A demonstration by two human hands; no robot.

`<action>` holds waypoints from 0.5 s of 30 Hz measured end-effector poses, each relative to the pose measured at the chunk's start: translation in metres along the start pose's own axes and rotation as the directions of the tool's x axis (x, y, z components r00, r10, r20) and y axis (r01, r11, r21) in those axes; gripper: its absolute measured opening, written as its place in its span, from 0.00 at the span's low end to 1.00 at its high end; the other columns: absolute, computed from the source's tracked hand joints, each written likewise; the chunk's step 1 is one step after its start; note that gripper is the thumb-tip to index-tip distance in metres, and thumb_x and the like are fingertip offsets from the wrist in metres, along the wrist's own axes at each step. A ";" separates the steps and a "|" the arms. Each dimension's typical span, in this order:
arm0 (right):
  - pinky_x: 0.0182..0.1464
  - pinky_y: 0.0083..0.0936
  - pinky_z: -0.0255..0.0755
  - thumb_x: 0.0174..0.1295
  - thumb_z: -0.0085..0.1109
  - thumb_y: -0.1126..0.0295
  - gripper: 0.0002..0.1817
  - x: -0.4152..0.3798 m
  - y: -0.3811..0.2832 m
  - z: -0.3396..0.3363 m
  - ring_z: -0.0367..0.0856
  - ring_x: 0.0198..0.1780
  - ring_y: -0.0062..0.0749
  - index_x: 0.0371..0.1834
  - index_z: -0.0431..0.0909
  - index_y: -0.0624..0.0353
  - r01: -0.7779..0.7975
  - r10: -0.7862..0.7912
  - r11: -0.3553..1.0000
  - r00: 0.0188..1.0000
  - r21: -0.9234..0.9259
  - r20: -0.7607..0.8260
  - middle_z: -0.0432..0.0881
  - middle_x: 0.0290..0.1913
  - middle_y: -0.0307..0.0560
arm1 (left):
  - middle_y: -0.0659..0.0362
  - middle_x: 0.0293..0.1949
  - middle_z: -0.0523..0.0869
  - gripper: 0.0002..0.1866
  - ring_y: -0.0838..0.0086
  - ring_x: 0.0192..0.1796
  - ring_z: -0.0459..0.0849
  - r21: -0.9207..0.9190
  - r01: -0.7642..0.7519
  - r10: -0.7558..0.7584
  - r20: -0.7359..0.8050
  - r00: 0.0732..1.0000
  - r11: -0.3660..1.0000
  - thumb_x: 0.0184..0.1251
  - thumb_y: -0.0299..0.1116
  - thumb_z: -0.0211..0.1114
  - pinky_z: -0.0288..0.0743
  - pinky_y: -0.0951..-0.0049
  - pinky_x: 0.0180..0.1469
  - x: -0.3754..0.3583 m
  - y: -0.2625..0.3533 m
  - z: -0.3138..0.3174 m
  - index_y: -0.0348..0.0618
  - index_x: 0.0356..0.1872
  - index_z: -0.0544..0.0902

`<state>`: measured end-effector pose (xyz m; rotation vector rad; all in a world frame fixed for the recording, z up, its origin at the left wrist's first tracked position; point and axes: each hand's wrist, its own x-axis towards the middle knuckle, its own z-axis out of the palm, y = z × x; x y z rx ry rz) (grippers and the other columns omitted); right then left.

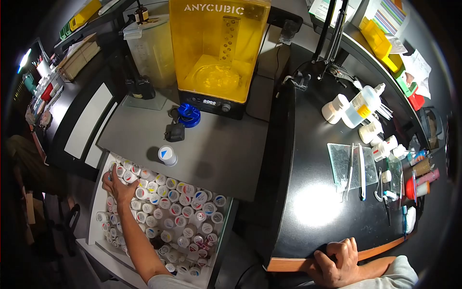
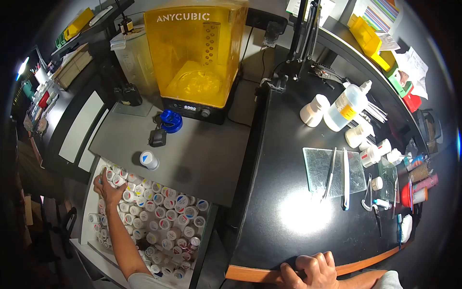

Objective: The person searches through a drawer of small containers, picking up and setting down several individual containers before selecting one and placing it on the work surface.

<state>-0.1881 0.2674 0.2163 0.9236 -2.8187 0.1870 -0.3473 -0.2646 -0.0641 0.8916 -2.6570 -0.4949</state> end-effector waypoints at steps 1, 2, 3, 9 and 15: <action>0.33 0.40 0.64 0.57 0.71 0.63 0.23 0.000 0.000 0.001 0.72 0.34 0.42 0.54 0.78 0.58 0.000 0.000 1.000 1.000 0.001 -0.001 0.73 0.41 0.52 | 0.46 0.68 0.53 0.57 0.48 0.70 0.53 0.014 -0.006 0.006 0.018 1.000 1.000 0.36 0.37 0.87 0.58 0.50 0.73 0.001 0.000 -0.001 0.57 0.73 0.64; 0.33 0.41 0.64 0.57 0.71 0.63 0.23 0.000 0.001 0.001 0.72 0.34 0.42 0.54 0.78 0.58 -0.001 0.001 1.000 1.000 0.001 -0.002 0.73 0.41 0.52 | 0.46 0.68 0.54 0.57 0.48 0.70 0.54 0.027 -0.013 0.012 0.037 0.999 1.000 0.36 0.37 0.87 0.58 0.50 0.73 0.003 0.000 -0.003 0.57 0.73 0.64; 0.33 0.41 0.64 0.57 0.71 0.63 0.23 -0.001 0.001 0.003 0.72 0.33 0.42 0.54 0.78 0.58 -0.003 0.003 1.000 1.000 0.001 -0.003 0.73 0.40 0.52 | 0.47 0.67 0.55 0.57 0.49 0.69 0.55 0.041 -0.020 0.018 0.056 0.998 0.999 0.35 0.38 0.87 0.57 0.51 0.73 0.005 0.001 -0.006 0.58 0.73 0.65; 0.33 0.41 0.64 0.57 0.69 0.64 0.19 0.000 0.004 0.004 0.72 0.33 0.42 0.50 0.79 0.60 0.012 -0.012 1.000 1.000 0.017 0.003 0.74 0.40 0.53 | 0.47 0.60 0.63 0.50 0.50 0.65 0.63 0.197 -0.169 0.167 0.028 0.986 0.966 0.35 0.43 0.86 0.61 0.52 0.70 0.011 0.002 -0.003 0.56 0.67 0.70; 0.33 0.42 0.64 0.55 0.70 0.66 0.19 0.001 0.005 0.006 0.73 0.33 0.43 0.48 0.79 0.60 0.010 -0.010 1.000 1.000 0.022 -0.013 0.74 0.39 0.53 | 0.50 0.52 0.68 0.42 0.52 0.58 0.68 0.201 -0.156 0.167 -0.036 0.985 0.967 0.34 0.44 0.84 0.67 0.52 0.65 0.013 0.001 0.004 0.52 0.57 0.75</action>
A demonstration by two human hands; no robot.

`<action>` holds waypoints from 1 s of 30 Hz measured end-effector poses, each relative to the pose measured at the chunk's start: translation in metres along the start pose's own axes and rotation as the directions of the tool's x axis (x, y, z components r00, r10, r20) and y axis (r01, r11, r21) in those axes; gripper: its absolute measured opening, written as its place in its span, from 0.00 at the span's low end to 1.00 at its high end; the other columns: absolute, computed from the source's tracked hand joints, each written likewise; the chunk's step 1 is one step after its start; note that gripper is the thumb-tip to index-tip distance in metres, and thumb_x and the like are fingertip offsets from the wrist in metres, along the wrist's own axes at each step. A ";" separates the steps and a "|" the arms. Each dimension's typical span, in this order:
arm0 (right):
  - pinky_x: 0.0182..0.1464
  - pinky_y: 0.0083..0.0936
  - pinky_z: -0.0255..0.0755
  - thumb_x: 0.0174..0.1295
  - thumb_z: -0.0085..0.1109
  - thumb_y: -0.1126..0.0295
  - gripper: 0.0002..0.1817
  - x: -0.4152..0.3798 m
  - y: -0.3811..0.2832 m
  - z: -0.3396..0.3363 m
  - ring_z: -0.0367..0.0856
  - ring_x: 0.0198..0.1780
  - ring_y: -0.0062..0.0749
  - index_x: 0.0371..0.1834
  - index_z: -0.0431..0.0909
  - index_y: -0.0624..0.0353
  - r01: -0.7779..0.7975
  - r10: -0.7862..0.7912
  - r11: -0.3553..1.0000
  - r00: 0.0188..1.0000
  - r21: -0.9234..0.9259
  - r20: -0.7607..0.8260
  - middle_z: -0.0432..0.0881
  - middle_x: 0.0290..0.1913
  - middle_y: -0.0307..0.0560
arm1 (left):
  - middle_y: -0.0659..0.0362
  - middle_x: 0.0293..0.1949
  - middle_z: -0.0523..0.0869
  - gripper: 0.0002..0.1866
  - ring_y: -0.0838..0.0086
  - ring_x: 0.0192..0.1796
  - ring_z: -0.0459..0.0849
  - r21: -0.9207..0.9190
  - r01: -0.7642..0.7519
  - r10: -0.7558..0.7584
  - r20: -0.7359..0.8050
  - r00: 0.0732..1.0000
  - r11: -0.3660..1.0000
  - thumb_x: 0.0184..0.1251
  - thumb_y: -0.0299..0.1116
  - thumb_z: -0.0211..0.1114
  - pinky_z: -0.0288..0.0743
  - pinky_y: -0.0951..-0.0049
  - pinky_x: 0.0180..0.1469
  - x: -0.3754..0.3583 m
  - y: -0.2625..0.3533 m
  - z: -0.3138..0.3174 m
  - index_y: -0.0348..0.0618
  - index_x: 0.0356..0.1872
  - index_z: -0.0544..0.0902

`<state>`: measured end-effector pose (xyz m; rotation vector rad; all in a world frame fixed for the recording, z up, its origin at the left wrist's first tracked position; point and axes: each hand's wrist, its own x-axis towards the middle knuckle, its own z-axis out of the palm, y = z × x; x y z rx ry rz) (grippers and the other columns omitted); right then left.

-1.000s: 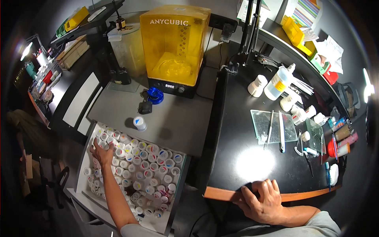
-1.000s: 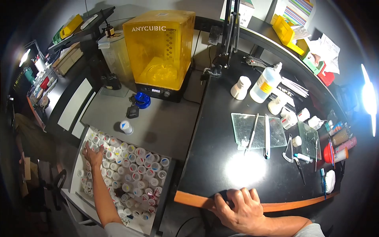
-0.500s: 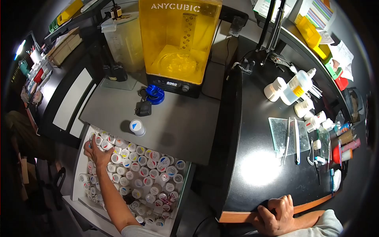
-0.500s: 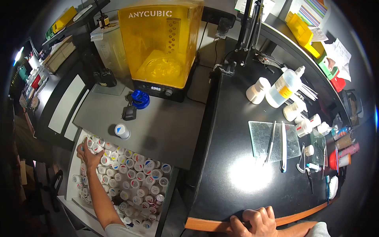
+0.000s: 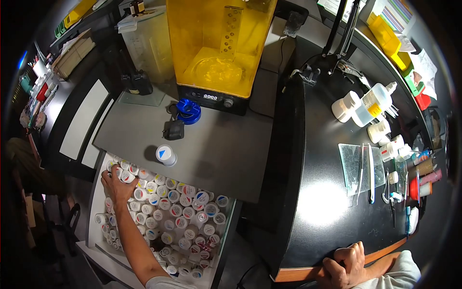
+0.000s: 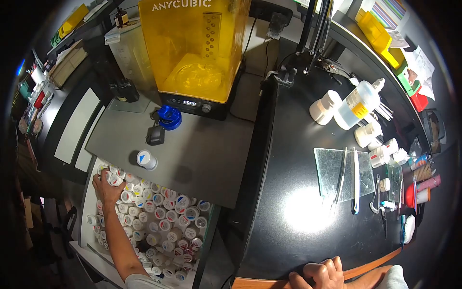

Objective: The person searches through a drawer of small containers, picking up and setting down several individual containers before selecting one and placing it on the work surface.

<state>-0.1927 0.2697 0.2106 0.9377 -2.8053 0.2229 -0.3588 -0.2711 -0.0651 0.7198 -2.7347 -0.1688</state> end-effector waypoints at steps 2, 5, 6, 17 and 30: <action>0.33 0.41 0.64 0.54 0.70 0.67 0.19 0.001 0.000 0.000 0.72 0.33 0.43 0.48 0.79 0.60 -0.004 0.004 1.000 1.000 0.008 -0.005 0.74 0.39 0.53 | 0.51 0.51 0.68 0.41 0.53 0.58 0.69 -0.027 -0.009 0.008 -0.034 0.999 1.000 0.33 0.42 0.84 0.68 0.52 0.64 -0.002 0.002 0.000 0.51 0.55 0.76; 0.33 0.41 0.64 0.54 0.70 0.68 0.19 0.002 0.000 -0.001 0.72 0.33 0.42 0.47 0.79 0.60 -0.010 0.010 1.000 1.000 0.014 -0.005 0.74 0.39 0.53 | 0.52 0.51 0.69 0.40 0.53 0.58 0.69 -0.069 -0.035 0.028 -0.105 0.994 0.997 0.31 0.41 0.84 0.68 0.52 0.63 -0.005 0.001 0.003 0.50 0.53 0.77; 0.33 0.41 0.64 0.54 0.70 0.68 0.18 0.002 -0.001 -0.001 0.72 0.32 0.42 0.47 0.79 0.60 -0.012 0.012 1.000 1.000 0.013 -0.004 0.74 0.39 0.53 | 0.52 0.50 0.69 0.39 0.53 0.58 0.69 -0.082 -0.045 0.034 -0.132 0.991 0.996 0.31 0.40 0.84 0.68 0.52 0.63 -0.006 0.000 0.004 0.50 0.52 0.77; 0.32 0.41 0.63 0.55 0.70 0.67 0.19 0.004 0.001 -0.001 0.71 0.31 0.40 0.49 0.78 0.60 0.004 -0.004 1.000 1.000 0.005 -0.013 0.74 0.38 0.51 | 0.52 0.51 0.73 0.40 0.54 0.57 0.71 -0.122 -0.123 0.090 -0.248 0.965 0.985 0.28 0.38 0.85 0.68 0.52 0.63 -0.011 -0.004 0.006 0.47 0.51 0.78; 0.33 0.38 0.62 0.55 0.70 0.65 0.19 0.008 0.001 -0.002 0.70 0.32 0.38 0.48 0.79 0.58 -0.014 0.014 1.000 1.000 0.006 -0.016 0.73 0.38 0.49 | 0.52 0.49 0.77 0.40 0.52 0.57 0.73 -0.161 -0.109 0.064 -0.266 0.962 0.981 0.29 0.36 0.85 0.68 0.52 0.62 -0.013 -0.010 0.003 0.47 0.52 0.77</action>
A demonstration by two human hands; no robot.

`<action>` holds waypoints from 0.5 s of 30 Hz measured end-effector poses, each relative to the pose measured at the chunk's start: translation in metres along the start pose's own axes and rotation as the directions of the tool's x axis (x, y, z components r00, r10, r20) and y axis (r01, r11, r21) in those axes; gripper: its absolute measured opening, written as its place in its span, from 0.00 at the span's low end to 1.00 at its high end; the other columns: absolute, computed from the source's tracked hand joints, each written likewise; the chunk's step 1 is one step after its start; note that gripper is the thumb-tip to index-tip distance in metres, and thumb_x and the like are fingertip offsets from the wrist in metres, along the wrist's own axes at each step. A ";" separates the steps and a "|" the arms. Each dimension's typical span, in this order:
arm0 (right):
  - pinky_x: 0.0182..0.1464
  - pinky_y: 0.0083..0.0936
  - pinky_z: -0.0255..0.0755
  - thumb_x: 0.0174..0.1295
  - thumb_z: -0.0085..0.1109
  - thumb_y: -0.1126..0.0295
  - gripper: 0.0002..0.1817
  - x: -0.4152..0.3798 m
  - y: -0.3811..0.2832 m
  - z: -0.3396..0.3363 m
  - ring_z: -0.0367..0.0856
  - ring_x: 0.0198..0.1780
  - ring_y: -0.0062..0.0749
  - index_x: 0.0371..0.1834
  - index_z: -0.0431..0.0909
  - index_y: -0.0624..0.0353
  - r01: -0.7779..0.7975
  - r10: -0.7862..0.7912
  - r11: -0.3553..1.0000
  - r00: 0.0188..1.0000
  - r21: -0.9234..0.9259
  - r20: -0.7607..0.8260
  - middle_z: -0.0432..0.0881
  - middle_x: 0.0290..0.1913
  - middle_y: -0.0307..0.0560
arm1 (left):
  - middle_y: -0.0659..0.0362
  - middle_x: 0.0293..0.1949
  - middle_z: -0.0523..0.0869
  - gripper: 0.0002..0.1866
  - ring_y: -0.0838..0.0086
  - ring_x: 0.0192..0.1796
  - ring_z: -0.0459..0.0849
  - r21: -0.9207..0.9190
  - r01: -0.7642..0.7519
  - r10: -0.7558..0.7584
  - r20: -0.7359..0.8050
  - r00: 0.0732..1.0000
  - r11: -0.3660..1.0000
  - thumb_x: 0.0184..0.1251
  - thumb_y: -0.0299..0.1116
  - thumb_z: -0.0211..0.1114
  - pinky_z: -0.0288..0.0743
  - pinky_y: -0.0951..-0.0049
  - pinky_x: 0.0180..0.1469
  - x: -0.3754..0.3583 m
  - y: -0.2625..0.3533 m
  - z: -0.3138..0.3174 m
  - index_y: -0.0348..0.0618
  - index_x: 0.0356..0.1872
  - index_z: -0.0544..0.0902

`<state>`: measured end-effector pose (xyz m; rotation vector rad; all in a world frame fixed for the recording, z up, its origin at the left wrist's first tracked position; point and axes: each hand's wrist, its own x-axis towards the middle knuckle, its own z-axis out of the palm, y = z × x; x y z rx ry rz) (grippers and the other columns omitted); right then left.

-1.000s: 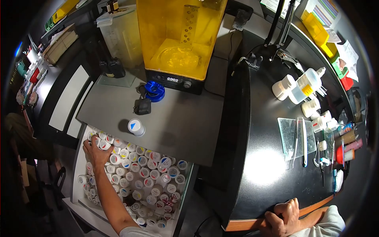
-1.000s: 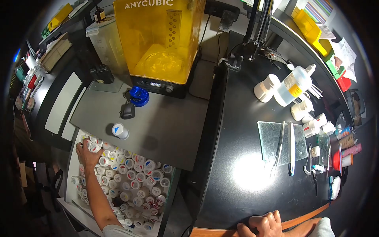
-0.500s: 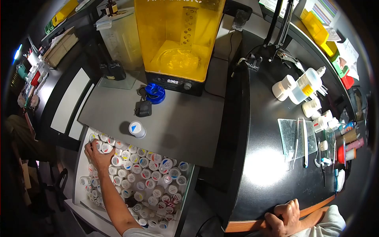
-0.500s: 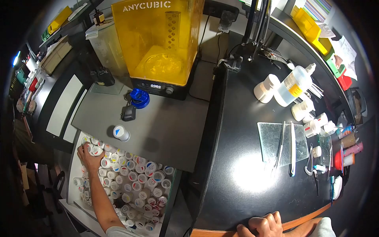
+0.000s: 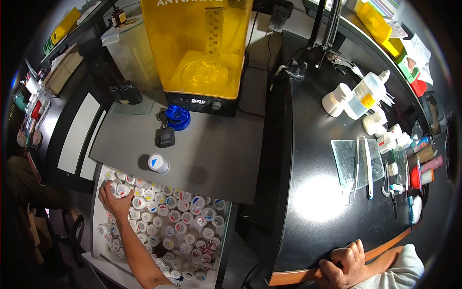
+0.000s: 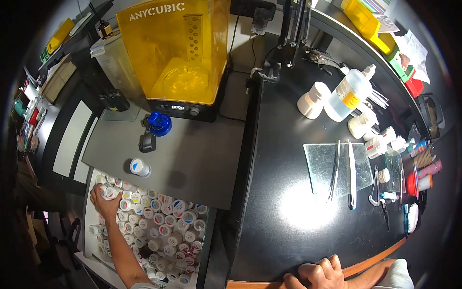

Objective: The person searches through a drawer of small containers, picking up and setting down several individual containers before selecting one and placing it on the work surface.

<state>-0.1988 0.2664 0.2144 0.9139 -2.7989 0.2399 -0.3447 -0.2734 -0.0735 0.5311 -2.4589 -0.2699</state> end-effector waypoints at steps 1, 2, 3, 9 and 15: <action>0.33 0.38 0.62 0.55 0.70 0.65 0.18 0.000 -0.001 0.000 0.70 0.32 0.38 0.48 0.79 0.58 -0.006 0.006 1.000 1.000 0.003 0.006 0.73 0.38 0.49 | 0.53 0.49 0.78 0.39 0.53 0.57 0.74 0.004 0.007 -0.007 0.001 1.000 1.000 0.29 0.35 0.84 0.69 0.52 0.61 -0.001 -0.002 -0.001 0.48 0.52 0.77; 0.33 0.38 0.62 0.55 0.70 0.65 0.18 -0.001 -0.001 0.000 0.70 0.32 0.38 0.48 0.79 0.58 -0.007 0.007 1.000 1.000 0.000 0.006 0.73 0.38 0.49 | 0.53 0.50 0.78 0.39 0.52 0.57 0.74 0.000 0.009 -0.009 -0.004 1.000 1.000 0.29 0.35 0.84 0.69 0.51 0.61 -0.002 -0.004 -0.005 0.48 0.52 0.77; 0.33 0.38 0.62 0.55 0.70 0.65 0.18 -0.001 0.000 0.000 0.70 0.32 0.37 0.48 0.79 0.58 -0.004 0.004 1.000 1.000 -0.003 0.005 0.73 0.38 0.49 | 0.54 0.50 0.79 0.39 0.52 0.57 0.74 -0.004 0.013 -0.013 -0.012 1.000 1.000 0.29 0.35 0.84 0.69 0.51 0.61 -0.002 -0.005 -0.012 0.48 0.52 0.77; 0.33 0.38 0.62 0.55 0.70 0.65 0.18 -0.002 0.001 0.000 0.70 0.32 0.37 0.48 0.79 0.58 0.006 -0.006 1.000 1.000 -0.008 0.027 0.73 0.38 0.49 | 0.55 0.51 0.79 0.39 0.51 0.56 0.76 0.046 0.061 -0.062 0.031 0.998 0.997 0.29 0.32 0.81 0.70 0.51 0.61 -0.011 -0.026 -0.049 0.49 0.54 0.77; 0.32 0.39 0.62 0.55 0.69 0.66 0.19 -0.002 -0.001 -0.001 0.70 0.32 0.40 0.48 0.79 0.58 0.001 -0.001 1.000 0.999 -0.005 0.038 0.73 0.38 0.50 | 0.52 0.51 0.78 0.40 0.49 0.58 0.73 0.083 -0.018 -0.005 0.261 0.965 0.996 0.27 0.32 0.81 0.69 0.50 0.63 -0.034 -0.023 -0.082 0.48 0.53 0.76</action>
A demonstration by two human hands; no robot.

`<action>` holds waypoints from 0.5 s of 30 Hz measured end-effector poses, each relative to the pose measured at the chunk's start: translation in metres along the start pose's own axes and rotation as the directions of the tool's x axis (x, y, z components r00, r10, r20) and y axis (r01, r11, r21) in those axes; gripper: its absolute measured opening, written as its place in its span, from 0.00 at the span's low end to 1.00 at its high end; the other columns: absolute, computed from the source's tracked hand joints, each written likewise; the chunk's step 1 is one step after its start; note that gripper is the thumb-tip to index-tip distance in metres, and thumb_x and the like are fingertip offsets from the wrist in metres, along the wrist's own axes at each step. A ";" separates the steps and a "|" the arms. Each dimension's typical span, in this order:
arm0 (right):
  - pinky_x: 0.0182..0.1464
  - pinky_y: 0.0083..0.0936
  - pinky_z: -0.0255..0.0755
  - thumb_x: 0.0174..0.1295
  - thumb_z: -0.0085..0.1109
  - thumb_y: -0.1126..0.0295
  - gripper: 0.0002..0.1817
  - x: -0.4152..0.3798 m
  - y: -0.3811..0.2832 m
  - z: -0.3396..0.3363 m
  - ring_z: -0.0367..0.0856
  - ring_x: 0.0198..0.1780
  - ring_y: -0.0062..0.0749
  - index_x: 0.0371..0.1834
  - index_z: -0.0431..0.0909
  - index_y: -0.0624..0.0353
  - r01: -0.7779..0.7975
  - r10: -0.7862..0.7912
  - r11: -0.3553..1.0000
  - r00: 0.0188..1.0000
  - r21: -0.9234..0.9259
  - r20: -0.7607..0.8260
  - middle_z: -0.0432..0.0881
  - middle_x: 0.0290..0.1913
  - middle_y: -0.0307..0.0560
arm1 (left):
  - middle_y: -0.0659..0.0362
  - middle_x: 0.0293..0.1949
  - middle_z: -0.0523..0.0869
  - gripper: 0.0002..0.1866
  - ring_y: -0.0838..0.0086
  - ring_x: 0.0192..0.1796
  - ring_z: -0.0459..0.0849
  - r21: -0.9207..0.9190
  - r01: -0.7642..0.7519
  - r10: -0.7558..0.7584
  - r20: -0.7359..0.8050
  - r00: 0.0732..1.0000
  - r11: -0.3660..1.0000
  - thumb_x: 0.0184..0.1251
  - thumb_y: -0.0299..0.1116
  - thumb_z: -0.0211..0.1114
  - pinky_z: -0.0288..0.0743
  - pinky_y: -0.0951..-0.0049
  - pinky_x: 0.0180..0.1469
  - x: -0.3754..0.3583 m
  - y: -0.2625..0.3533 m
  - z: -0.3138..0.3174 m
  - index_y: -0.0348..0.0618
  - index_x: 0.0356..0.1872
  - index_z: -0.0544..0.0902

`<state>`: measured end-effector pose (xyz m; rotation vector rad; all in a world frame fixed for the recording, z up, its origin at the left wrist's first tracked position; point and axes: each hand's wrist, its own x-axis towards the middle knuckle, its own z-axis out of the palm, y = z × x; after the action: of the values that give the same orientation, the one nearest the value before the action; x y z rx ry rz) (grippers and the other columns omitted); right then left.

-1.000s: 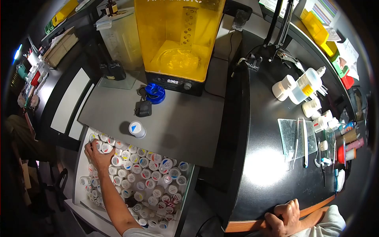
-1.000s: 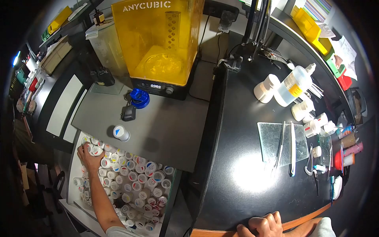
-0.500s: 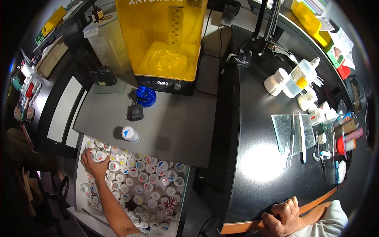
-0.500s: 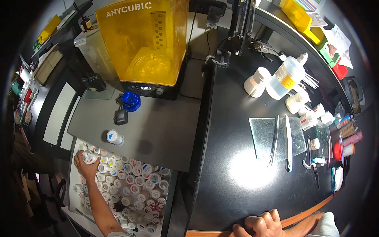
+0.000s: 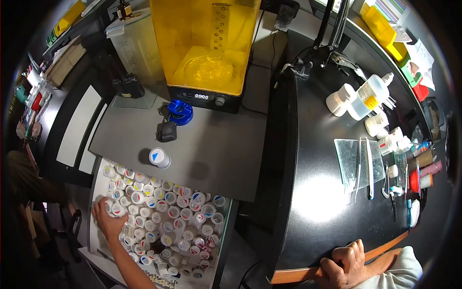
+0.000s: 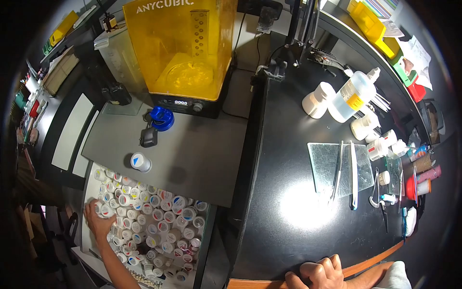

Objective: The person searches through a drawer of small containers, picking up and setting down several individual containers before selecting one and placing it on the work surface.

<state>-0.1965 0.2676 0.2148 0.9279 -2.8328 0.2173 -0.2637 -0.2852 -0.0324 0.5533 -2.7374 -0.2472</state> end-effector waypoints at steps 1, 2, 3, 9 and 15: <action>0.32 0.39 0.62 0.55 0.69 0.66 0.19 0.000 0.000 0.001 0.71 0.32 0.40 0.48 0.79 0.58 0.000 0.000 1.000 1.000 -0.002 -0.001 0.73 0.38 0.50 | 0.51 0.51 0.77 0.41 0.49 0.59 0.72 0.015 -0.017 0.016 0.032 0.999 1.000 0.27 0.33 0.81 0.69 0.50 0.63 -0.005 0.001 -0.002 0.47 0.53 0.76; 0.32 0.40 0.63 0.56 0.69 0.65 0.19 -0.001 0.000 0.001 0.71 0.32 0.40 0.49 0.78 0.58 -0.001 0.001 1.000 1.000 0.000 0.001 0.73 0.38 0.50 | 0.50 0.53 0.76 0.42 0.48 0.62 0.70 0.033 0.002 -0.005 0.098 0.995 0.999 0.28 0.35 0.82 0.68 0.49 0.65 -0.010 0.001 -0.001 0.46 0.54 0.75; 0.33 0.40 0.63 0.56 0.69 0.65 0.19 -0.001 0.000 0.000 0.71 0.32 0.41 0.49 0.78 0.58 0.000 0.000 1.000 1.000 0.003 0.003 0.73 0.39 0.51 | 0.50 0.54 0.76 0.42 0.48 0.63 0.69 0.064 0.026 -0.034 0.116 0.993 0.998 0.29 0.36 0.82 0.68 0.48 0.65 -0.015 0.000 0.004 0.46 0.55 0.75; 0.33 0.42 0.64 0.57 0.68 0.64 0.19 -0.004 -0.001 0.002 0.72 0.33 0.43 0.49 0.77 0.59 0.019 -0.019 0.999 1.000 -0.028 0.006 0.74 0.40 0.53 | 0.47 0.62 0.68 0.46 0.47 0.68 0.63 0.132 0.138 -0.165 0.219 0.962 0.982 0.39 0.37 0.79 0.62 0.47 0.71 -0.026 0.003 0.012 0.47 0.65 0.67; 0.34 0.43 0.64 0.56 0.68 0.64 0.21 -0.004 -0.003 0.001 0.72 0.35 0.44 0.50 0.77 0.61 0.010 -0.009 1.000 1.000 -0.012 0.026 0.73 0.41 0.54 | 0.39 0.71 0.59 0.57 0.43 0.74 0.55 0.178 0.169 -0.222 0.337 0.915 0.969 0.41 0.39 0.82 0.55 0.45 0.74 -0.019 0.007 0.003 0.50 0.76 0.57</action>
<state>-0.1916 0.2678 0.2127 0.9484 -2.8491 0.1887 -0.2506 -0.2711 -0.0386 0.9072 -3.0676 -0.2140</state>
